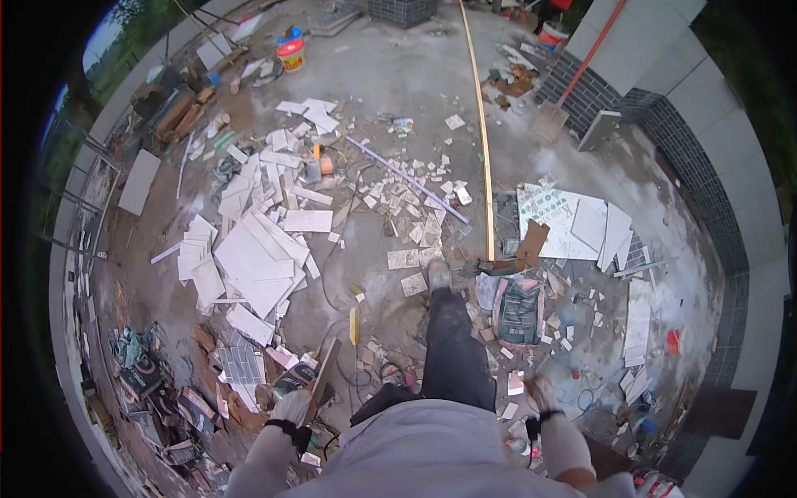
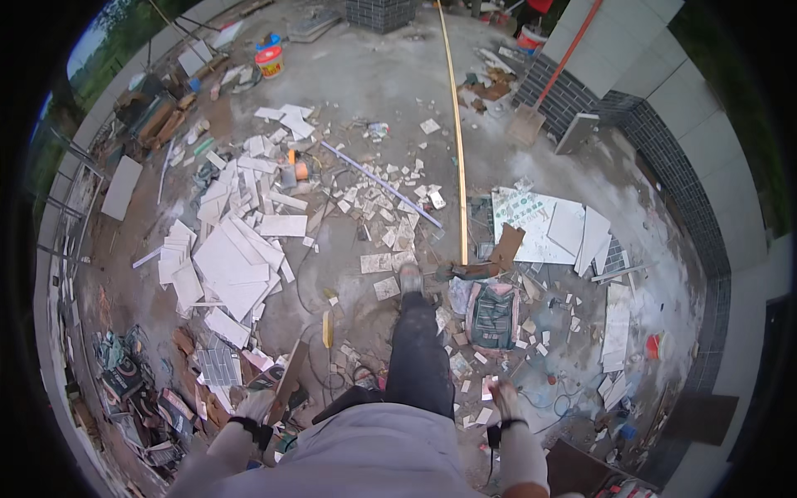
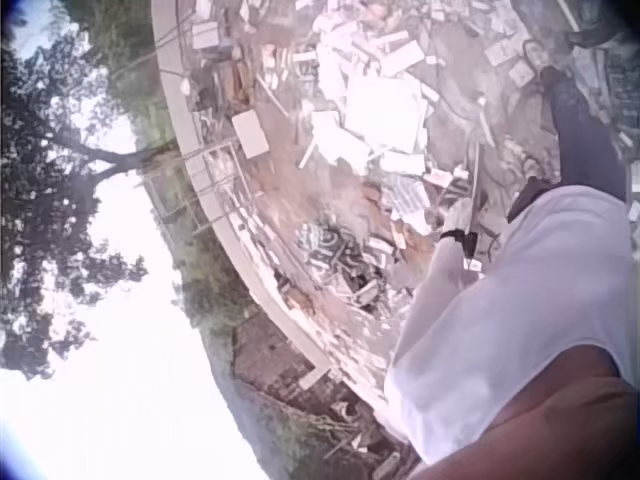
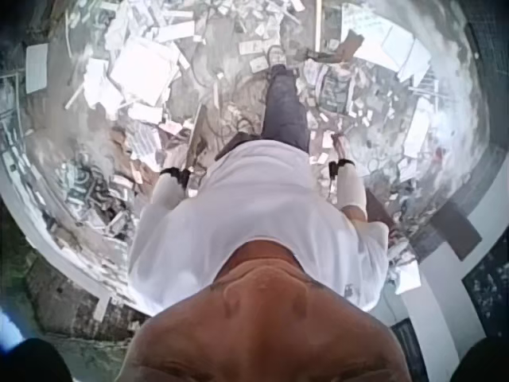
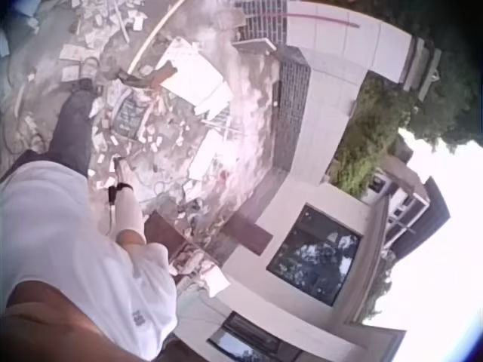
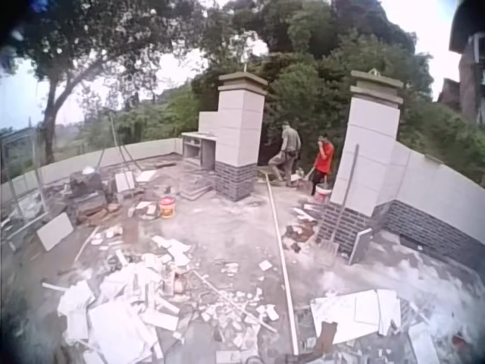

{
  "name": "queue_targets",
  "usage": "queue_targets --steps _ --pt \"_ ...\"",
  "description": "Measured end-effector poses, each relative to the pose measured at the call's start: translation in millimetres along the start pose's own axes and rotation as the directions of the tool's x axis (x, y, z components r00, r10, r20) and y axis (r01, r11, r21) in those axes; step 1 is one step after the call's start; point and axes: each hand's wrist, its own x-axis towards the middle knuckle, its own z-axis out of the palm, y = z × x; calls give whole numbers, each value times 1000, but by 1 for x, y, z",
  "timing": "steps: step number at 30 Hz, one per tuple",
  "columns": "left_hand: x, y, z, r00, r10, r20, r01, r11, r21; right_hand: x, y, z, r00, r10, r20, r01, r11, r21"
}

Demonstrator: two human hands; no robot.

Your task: Measuring and cutting ceramic tiles with an angle grinder, then measuring a concrete wall for placement.

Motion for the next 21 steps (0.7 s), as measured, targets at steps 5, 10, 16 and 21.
queue_targets --steps 5,10,16,21 --pt "71 86 -78 898 -417 142 422 907 -1 383 -10 9 944 264 200 -329 678 657" --pt "305 60 -86 846 -481 229 490 872 22 705 78 160 951 278 134 -249 437 864" --pt "437 9 28 751 -494 437 521 851 66 892 136 308 974 200 110 -226 778 586" --pt "465 -16 95 658 -514 550 550 827 116 928 98 353 972 186 144 -201 975 91"
